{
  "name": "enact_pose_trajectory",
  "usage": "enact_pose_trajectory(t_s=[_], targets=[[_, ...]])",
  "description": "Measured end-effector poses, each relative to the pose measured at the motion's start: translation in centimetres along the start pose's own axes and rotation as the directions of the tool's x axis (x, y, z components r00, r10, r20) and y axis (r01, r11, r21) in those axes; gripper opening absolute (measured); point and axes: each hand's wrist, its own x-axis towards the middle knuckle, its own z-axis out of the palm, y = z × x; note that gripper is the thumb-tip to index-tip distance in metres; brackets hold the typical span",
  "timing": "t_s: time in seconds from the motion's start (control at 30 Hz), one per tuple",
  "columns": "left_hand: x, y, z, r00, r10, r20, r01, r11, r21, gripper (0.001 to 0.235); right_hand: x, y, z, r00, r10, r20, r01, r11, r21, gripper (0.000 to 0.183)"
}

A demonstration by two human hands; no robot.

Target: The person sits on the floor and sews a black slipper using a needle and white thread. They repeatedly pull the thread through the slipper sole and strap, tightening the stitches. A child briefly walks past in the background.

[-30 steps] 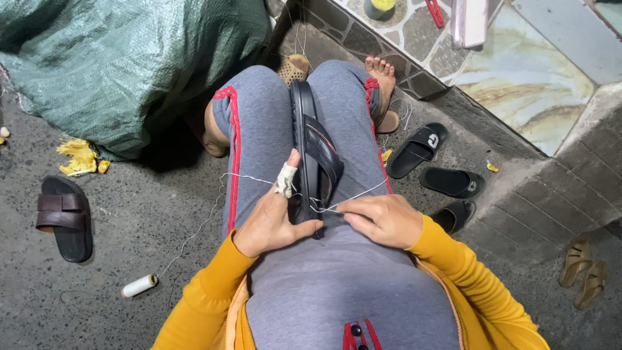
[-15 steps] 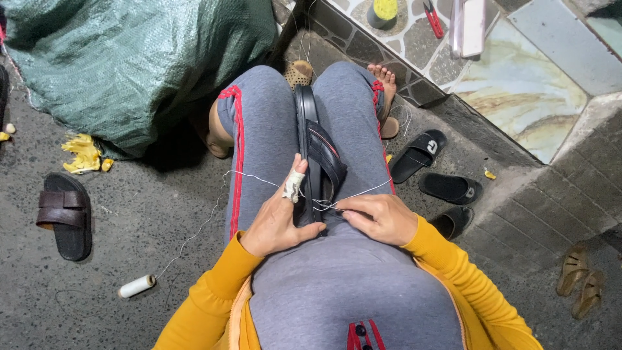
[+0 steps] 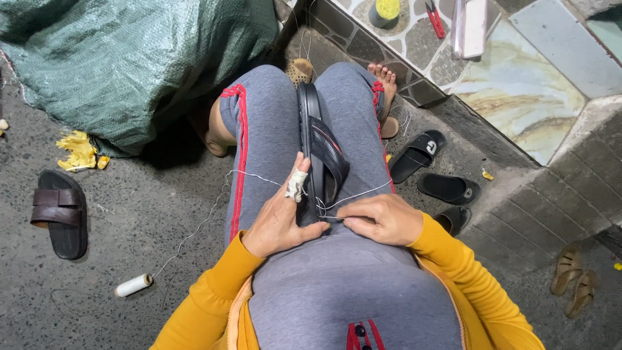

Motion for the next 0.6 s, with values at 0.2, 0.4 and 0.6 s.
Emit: enact_pose_trajectory(t_s=[0.2, 0.4, 0.6], targets=[[0.0, -0.1, 0.3, 1.000, 0.009, -0.018, -0.009, 1.000, 0.008, 0.112, -0.8, 0.3, -0.4, 0.992, 0.127, -0.015, -0.127, 0.991, -0.028, 0.020], [0.2, -0.1, 0.6, 0.999, 0.021, -0.050, -0.019, 0.999, 0.034, 0.112, -0.2, 0.4, 0.1, 0.996, -0.005, -0.091, 0.039, 0.926, 0.375, 0.021], [0.2, 3.6, -1.4, 0.998, -0.069, -0.013, 0.070, 0.993, 0.100, 0.108, -5.0, 4.2, -5.3, 0.966, 0.058, -0.253, 0.218, 0.347, 0.912, 0.013]])
